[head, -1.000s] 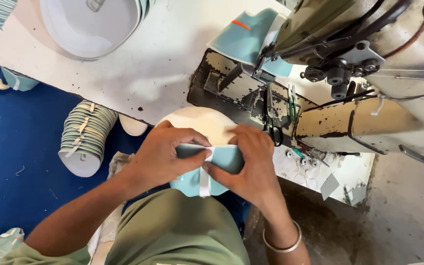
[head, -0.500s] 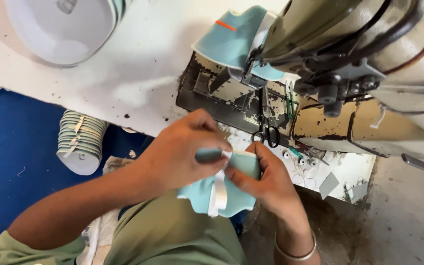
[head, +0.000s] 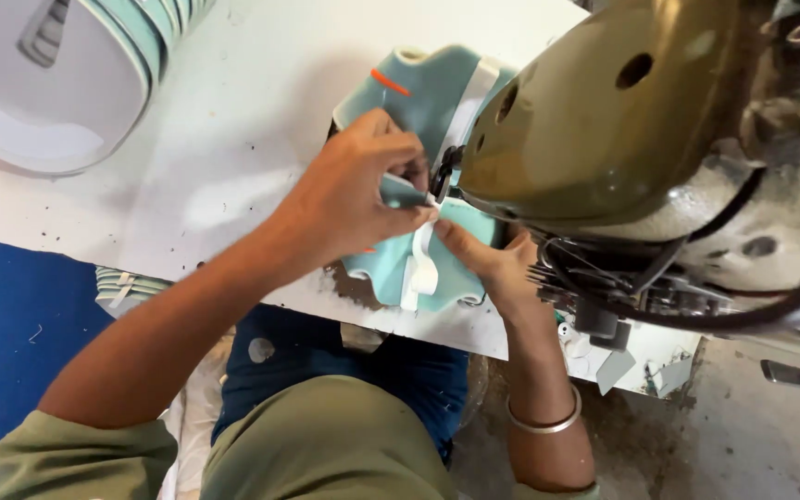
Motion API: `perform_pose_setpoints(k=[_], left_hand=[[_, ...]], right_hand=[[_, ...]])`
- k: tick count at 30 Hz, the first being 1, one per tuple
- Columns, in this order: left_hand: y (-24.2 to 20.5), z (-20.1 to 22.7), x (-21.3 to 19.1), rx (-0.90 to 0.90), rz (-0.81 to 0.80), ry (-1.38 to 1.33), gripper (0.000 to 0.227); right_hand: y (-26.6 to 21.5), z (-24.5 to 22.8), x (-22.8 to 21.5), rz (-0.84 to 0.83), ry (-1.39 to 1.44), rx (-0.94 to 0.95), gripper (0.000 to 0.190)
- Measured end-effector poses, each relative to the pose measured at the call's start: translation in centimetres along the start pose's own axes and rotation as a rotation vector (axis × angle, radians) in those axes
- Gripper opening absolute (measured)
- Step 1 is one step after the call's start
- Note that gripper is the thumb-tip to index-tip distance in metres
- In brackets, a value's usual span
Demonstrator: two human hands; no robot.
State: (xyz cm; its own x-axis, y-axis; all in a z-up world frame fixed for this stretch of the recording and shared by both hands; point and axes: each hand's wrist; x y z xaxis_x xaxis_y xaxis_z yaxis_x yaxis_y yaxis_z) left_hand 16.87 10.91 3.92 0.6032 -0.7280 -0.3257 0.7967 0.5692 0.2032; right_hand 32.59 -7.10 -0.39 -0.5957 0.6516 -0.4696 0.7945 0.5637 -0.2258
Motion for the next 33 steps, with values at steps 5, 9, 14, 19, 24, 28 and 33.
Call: perform_pose_setpoints(k=[5,9,14,19,24,28,33], left_hand=[[0.8,-1.6,0.1,0.093,-0.01,-0.023,0.027],[1.2,-1.7,0.0,0.132,-0.022,-0.008,0.027],[2.2,-1.6,-0.4,0.169,-0.083,0.112,0.036],[2.2,-1.7,-0.3,0.183,-0.103,0.157,0.042],[1.7,-1.8,-1.5,0.334,-0.045,0.233,0.04],[3.3,-1.7,-2.3,0.217,0.145,0.137,0.039],[6.6,-3.0,-0.7,0.224,0.215,0.366,0.052]], right_hand=[[-0.3,-3.9,-0.6,-0.035,0.019,-0.244,0.06],[-0.1,-4.2,-0.4,-0.09,0.095,-0.127,0.061],[0.9,-3.1,-0.5,-0.099,0.101,-0.043,0.057],[0.3,1.6,-1.5,-0.027,0.065,0.043,0.042],[-3.6,6.5,-3.2,0.258,-0.034,0.081,0.039],[-4.4,11.2,-3.7,0.267,-0.51,-0.304,0.038],[-3.9,13.7,-6.1,0.04,-0.588,0.061,0.035]])
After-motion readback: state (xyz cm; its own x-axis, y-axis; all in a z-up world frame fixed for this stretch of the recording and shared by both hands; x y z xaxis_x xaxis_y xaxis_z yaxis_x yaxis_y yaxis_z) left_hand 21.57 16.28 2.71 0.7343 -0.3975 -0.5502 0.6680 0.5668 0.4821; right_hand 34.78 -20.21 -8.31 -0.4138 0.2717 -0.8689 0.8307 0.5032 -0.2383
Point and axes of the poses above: each hand's wrist, its own y-axis towards the middle knuckle, its own x-axis out of the palm, z = x × y, and after that the axes turned 6 degrees about z, right-handed
